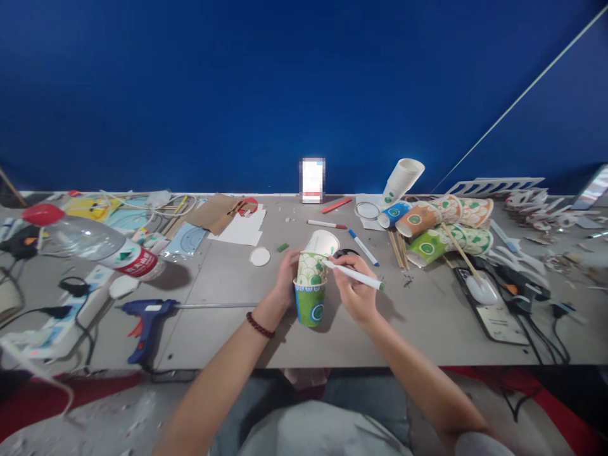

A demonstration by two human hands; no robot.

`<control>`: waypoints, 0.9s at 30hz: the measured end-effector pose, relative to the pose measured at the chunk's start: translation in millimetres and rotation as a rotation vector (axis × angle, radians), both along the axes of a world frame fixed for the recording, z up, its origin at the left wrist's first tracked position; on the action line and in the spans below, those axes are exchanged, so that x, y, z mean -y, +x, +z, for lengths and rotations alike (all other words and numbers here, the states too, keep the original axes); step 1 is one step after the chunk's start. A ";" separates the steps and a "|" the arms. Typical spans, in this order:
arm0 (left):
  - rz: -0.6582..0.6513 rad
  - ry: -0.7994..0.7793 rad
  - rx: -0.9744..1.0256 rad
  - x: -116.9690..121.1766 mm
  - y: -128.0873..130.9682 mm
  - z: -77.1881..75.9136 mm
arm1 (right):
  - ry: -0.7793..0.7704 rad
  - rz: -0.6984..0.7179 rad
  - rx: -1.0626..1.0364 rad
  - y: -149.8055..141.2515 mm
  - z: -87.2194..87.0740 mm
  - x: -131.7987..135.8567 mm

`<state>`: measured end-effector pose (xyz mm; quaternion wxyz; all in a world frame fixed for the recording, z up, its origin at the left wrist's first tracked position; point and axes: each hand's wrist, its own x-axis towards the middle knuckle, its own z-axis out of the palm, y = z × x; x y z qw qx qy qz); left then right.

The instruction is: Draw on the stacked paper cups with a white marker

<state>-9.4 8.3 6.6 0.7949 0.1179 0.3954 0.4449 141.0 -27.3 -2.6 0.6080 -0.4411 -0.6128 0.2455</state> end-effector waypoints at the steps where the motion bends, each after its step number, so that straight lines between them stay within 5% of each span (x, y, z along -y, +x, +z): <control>1: 0.018 -0.009 -0.022 -0.4 -0.3 -0.8 | 0.000 -0.001 0.002 0.0 0.0 0.1; 11: -0.094 0.071 0.079 4.6 3.7 16.0 | 0.011 0.035 -0.014 1.0 -3.9 -0.5; 27: -0.065 0.148 0.123 1.1 3.1 -2.7 | 0.021 0.052 -0.001 0.3 -0.6 -0.2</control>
